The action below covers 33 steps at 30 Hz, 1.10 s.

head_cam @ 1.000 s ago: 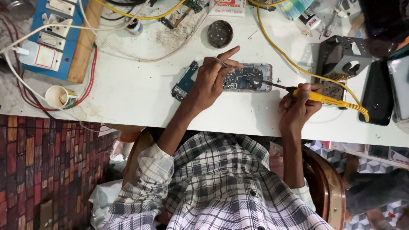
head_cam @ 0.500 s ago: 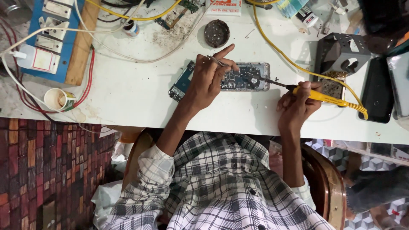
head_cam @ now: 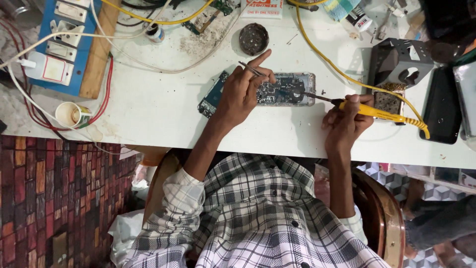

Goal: The person solders components on a disassembled smartphone motherboard resting on the workbench, holding the board steady with one hand while applying a soldering iron with the other, occasionally using tweezers to reposition small parts on the board.

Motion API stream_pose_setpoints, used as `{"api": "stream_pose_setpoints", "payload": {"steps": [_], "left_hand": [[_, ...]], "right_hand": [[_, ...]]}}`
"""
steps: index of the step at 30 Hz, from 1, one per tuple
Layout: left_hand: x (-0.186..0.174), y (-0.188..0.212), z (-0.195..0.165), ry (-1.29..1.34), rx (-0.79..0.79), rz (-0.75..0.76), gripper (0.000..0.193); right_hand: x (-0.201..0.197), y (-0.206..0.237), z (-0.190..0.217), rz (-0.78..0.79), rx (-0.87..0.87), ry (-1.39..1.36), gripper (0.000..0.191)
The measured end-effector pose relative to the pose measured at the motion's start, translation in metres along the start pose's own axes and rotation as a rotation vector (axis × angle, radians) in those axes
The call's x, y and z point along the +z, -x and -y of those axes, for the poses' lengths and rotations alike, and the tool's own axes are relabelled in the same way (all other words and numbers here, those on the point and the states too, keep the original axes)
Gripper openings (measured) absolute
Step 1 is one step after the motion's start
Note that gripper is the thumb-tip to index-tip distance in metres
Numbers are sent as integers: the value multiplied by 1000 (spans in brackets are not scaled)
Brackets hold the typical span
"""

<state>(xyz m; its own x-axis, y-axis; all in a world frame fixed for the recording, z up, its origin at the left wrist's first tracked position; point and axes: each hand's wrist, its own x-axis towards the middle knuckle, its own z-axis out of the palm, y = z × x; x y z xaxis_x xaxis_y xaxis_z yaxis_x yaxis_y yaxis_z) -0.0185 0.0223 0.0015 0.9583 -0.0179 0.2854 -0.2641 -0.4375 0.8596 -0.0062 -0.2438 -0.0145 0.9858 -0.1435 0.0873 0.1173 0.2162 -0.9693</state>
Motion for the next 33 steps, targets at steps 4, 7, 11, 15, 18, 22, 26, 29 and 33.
{"api": "stream_pose_setpoints", "payload": {"steps": [4, 7, 11, 15, 18, 22, 26, 29, 33], "left_hand": [[1, -1, 0, 99, 136, -37, 60], [2, -2, 1, 66, 144, -34, 60], [2, -1, 1, 51, 134, -26, 61], [3, 0, 2, 45, 142, -20, 62], [5, 0, 4, 51, 152, -40, 64], [8, 1, 8, 9, 189, -58, 72], [10, 1, 11, -50, 176, -62, 77], [11, 2, 12, -50, 182, -71, 77], [11, 1, 13, -43, 184, -80, 76]], "right_hand": [[0, 0, 0, -4, 5, 24, 31], [0, 0, 1, 23, -26, 52, 32], [1, 1, 3, 27, -49, 60, 32], [1, 1, 4, 43, -62, 90, 30], [1, 0, 3, 8, -33, 37, 32], [2, 0, 4, 27, -25, 81, 31], [2, 0, 5, 29, -29, 126, 30], [2, 0, 5, 41, -40, 130, 29], [0, -2, 3, 60, -52, 70, 29]]}}
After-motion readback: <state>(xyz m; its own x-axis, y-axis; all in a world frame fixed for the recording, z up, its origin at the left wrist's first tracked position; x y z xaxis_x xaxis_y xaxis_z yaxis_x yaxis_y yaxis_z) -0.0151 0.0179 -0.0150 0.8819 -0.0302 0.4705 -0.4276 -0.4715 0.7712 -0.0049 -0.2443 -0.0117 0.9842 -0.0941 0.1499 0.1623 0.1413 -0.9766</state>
